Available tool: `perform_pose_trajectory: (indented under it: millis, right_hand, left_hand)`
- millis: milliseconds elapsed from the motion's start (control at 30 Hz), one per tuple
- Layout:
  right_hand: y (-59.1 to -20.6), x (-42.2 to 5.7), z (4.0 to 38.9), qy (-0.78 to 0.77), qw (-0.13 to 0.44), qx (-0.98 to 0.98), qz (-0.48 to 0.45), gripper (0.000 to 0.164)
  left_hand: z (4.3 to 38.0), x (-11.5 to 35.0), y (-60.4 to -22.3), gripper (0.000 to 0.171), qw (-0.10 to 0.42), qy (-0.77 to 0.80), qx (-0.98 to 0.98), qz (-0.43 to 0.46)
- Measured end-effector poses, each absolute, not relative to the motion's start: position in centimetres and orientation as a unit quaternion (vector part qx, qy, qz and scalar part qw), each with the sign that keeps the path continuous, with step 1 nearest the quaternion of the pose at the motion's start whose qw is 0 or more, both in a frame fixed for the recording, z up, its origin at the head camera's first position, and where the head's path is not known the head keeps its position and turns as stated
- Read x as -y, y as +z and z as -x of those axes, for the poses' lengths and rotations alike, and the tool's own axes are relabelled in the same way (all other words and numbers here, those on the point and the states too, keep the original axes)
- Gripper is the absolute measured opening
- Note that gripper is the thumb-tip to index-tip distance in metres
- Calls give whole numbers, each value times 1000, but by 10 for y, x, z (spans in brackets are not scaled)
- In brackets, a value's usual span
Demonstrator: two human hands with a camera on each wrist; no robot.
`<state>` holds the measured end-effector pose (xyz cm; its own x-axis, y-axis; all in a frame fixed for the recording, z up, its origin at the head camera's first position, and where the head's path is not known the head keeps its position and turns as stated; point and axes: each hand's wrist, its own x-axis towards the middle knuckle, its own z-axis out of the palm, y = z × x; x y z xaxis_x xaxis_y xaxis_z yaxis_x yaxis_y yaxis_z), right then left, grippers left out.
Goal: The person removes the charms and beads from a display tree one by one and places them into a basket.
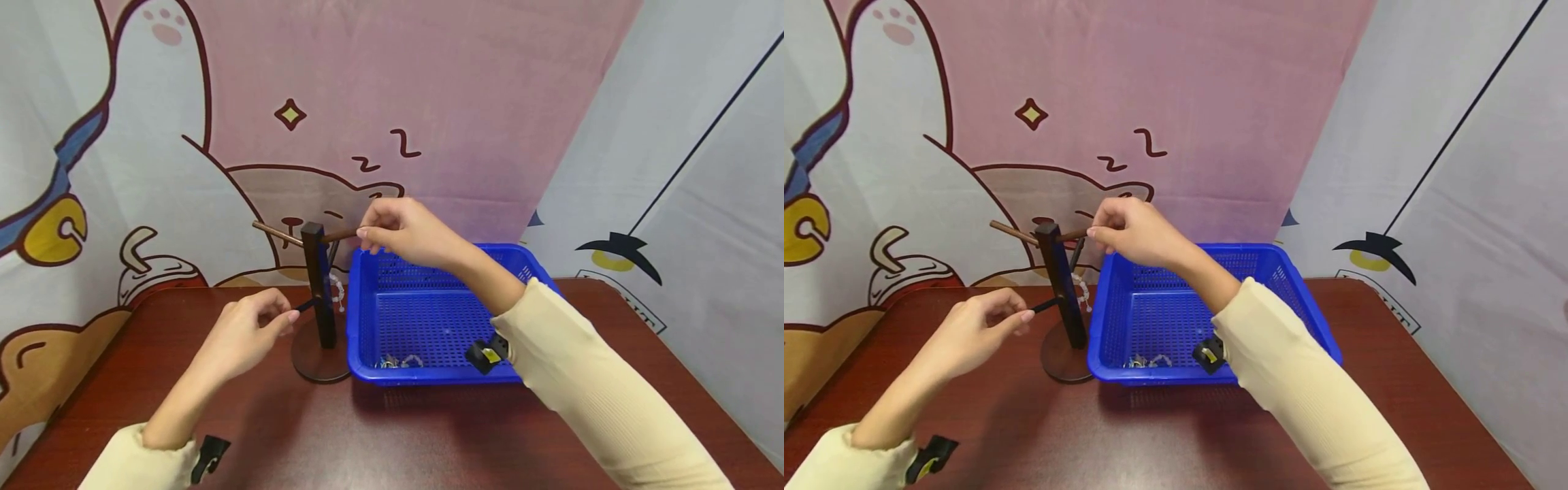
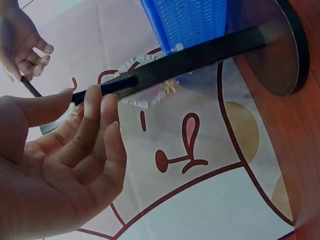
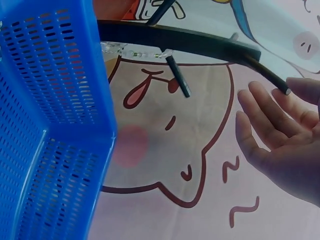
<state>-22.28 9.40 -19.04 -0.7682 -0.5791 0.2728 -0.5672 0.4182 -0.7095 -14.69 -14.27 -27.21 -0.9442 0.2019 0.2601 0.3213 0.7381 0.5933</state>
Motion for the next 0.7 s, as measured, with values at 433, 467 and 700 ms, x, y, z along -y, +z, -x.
perform_pose_trajectory:
  millis: [433, 467, 700]
  right_hand:
    - [-186, -83, 201, -383, 9, -849, 365, 13]
    - [-186, -82, 199, -382, 9, -847, 371, 13]
    - [-184, -73, 188, -361, 18, -837, 410, 12]
  left_hand:
    - [153, 158, -273, 8, 115, -322, 931, 131]
    - [154, 159, -273, 8, 117, -321, 931, 130]
    - [159, 169, -275, 6, 129, -326, 928, 129]
